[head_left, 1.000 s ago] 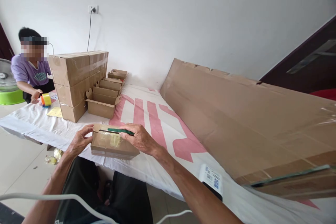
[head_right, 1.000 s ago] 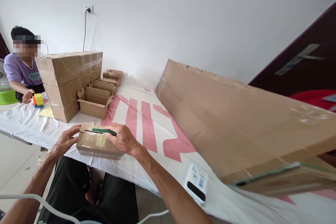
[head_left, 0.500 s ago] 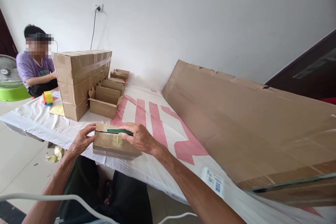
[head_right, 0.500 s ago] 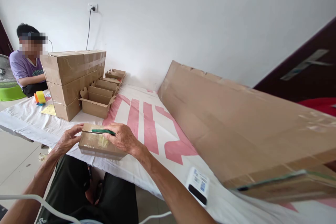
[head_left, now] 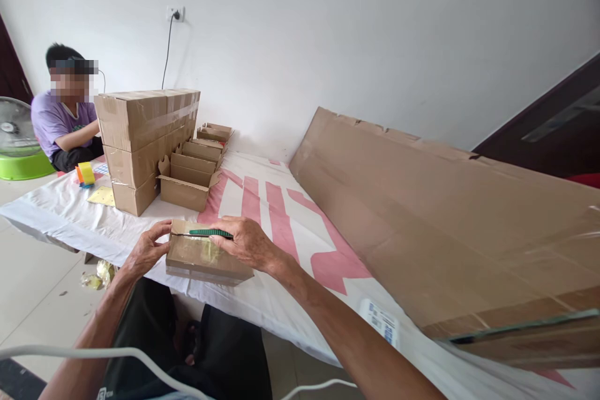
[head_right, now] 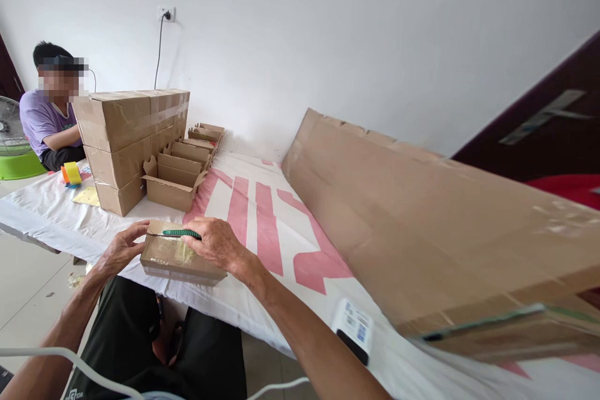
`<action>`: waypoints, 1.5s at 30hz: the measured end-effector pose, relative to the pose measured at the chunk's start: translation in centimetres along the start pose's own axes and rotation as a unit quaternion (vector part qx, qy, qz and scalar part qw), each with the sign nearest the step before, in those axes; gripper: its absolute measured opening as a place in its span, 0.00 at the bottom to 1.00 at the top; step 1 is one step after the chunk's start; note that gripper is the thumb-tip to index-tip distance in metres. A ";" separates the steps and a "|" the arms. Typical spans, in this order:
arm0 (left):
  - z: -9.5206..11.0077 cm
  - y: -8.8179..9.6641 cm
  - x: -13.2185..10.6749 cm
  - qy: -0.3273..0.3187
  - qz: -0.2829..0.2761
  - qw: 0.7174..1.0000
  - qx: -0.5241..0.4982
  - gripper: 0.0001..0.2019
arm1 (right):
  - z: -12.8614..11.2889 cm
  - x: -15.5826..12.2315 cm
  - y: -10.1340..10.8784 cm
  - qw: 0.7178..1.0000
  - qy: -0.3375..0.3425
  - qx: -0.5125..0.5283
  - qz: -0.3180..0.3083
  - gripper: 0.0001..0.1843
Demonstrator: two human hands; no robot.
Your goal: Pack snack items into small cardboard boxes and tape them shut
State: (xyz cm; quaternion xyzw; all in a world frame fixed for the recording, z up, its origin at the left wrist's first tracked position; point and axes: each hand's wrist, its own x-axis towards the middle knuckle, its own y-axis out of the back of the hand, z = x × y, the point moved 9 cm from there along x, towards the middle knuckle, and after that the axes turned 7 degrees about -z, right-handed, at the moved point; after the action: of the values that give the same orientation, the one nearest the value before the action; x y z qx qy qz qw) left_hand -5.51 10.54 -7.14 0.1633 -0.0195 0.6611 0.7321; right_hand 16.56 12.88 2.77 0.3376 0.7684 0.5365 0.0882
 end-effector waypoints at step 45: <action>-0.5 1.7 3.3 0.029 -0.150 0.982 0.111 0.61 | 23.2 -16.4 -9.4 0.920 -0.359 -0.098 0.122 0.15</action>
State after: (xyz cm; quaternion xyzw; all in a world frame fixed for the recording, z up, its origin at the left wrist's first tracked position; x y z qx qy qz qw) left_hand -6.88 13.98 -6.43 0.2258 0.0999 0.5462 0.8005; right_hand 36.51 18.75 -18.74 0.5886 0.5818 0.4583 0.3240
